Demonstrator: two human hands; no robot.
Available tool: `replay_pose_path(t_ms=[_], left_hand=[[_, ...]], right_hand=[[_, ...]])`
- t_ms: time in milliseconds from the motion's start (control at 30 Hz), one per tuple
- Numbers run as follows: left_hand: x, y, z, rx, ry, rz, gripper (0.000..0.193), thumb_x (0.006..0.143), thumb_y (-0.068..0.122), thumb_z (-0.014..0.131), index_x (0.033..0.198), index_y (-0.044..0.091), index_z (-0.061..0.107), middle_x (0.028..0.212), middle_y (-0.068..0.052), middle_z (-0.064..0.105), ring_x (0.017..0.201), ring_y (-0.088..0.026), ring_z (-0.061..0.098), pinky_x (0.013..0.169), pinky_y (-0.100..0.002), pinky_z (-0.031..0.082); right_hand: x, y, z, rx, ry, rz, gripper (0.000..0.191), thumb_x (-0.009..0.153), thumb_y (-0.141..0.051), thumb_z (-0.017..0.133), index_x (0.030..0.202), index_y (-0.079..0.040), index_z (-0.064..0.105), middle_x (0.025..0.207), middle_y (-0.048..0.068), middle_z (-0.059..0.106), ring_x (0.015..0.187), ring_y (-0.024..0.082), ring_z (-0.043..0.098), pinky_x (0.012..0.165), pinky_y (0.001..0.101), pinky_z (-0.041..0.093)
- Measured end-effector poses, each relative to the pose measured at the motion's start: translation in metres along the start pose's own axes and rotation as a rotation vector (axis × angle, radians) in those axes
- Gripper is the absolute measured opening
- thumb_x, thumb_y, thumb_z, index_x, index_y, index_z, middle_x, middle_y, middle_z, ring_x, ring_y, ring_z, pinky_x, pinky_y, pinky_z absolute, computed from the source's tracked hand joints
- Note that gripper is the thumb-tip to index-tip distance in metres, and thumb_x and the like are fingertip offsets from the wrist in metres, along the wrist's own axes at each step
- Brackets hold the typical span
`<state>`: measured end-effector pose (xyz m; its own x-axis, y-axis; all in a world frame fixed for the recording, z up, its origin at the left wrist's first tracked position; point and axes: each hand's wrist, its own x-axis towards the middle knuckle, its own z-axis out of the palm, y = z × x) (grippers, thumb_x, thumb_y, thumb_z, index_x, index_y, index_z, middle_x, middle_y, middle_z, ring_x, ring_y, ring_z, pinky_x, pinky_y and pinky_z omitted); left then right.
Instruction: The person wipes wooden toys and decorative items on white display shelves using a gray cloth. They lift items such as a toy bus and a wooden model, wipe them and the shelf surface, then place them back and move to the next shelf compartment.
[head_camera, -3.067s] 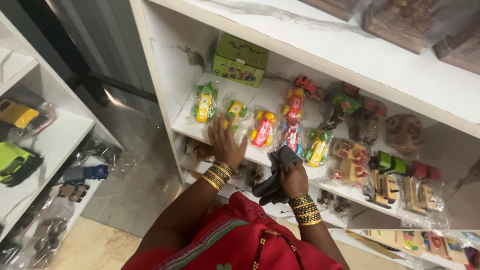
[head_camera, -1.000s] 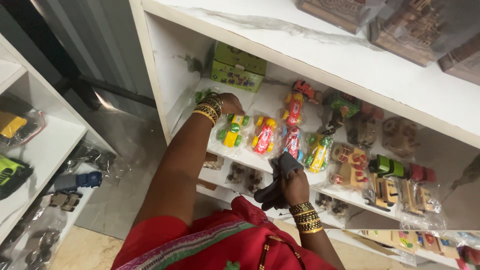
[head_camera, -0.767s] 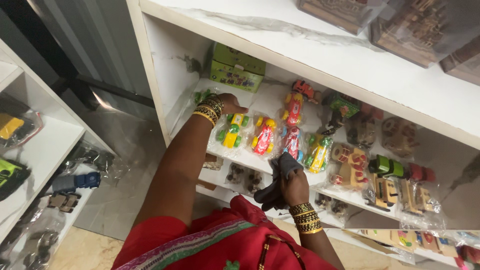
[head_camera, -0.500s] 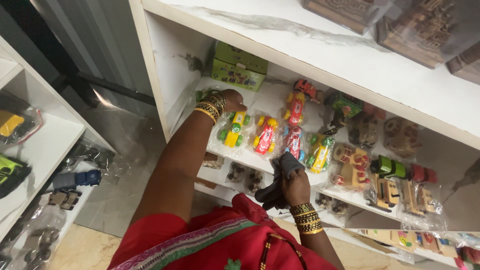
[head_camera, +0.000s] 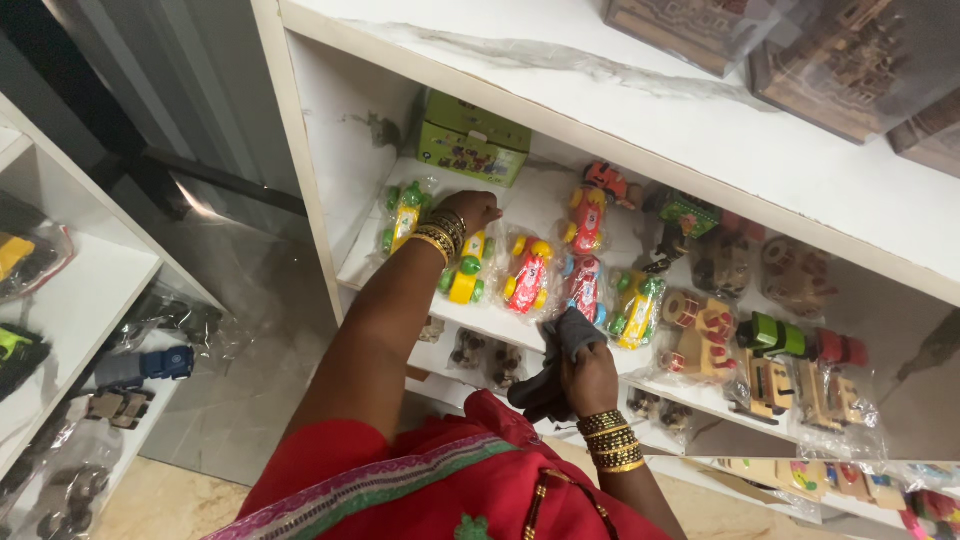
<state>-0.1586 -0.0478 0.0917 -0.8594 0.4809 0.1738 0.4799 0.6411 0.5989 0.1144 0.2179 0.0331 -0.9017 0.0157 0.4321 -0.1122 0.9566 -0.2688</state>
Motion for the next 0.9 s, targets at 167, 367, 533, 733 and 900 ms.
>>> replay_pose_path(t_ms=[167,367,533,733,900], left_hand=[[0.002,0.001,-0.002,0.004,-0.029,-0.055,0.036,0.093,0.048,0.066,0.102,0.014,0.073,0.101,-0.01,0.074,0.1,-0.03,0.069,0.091,-0.045,0.053],[-0.016,0.019,-0.031,-0.204,0.331,0.026,0.029,0.093,0.038,0.071,0.105,0.012,0.074,0.1,-0.009,0.077,0.095,-0.028,0.073,0.088,-0.04,0.056],[-0.109,0.048,-0.011,-0.3,0.825,-0.011,0.027,0.095,0.03,0.076,0.111,0.008,0.072,0.107,-0.014,0.074,0.098,-0.032,0.071,0.086,-0.04,0.057],[-0.163,0.064,0.034,0.174,0.814,-0.055,0.098,0.065,0.053,0.087,0.141,0.003,0.049,0.13,-0.022,0.06,0.122,-0.04,0.055,0.106,-0.056,0.038],[-0.166,0.053,0.051,0.166,0.759,-0.145,0.095,0.068,0.053,0.087,0.142,0.006,0.05,0.132,-0.016,0.061,0.124,-0.033,0.056,0.107,-0.057,0.036]], right_hand=[[-0.001,0.001,0.0,-0.028,-0.032,0.024,0.021,0.085,-0.019,0.075,0.085,0.002,0.07,0.096,0.025,0.063,0.092,0.044,0.062,0.081,0.0503,0.052],[0.001,0.007,0.003,0.005,-0.034,0.026,0.021,0.082,-0.017,0.075,0.093,0.001,0.073,0.1,0.025,0.064,0.094,0.044,0.063,0.082,0.0504,0.052],[0.003,0.013,0.01,0.007,-0.023,0.005,0.023,0.079,-0.015,0.075,0.095,0.0,0.074,0.102,0.027,0.064,0.093,0.044,0.064,0.082,0.0503,0.053],[-0.001,0.019,0.02,-0.033,-0.054,0.044,0.022,0.08,-0.016,0.075,0.094,0.001,0.073,0.102,0.027,0.064,0.092,0.045,0.065,0.08,0.0506,0.054],[0.004,0.004,-0.001,0.07,-0.078,0.1,0.026,0.088,-0.021,0.074,0.104,-0.001,0.073,0.109,0.027,0.065,0.097,0.045,0.066,0.084,0.0487,0.055]])
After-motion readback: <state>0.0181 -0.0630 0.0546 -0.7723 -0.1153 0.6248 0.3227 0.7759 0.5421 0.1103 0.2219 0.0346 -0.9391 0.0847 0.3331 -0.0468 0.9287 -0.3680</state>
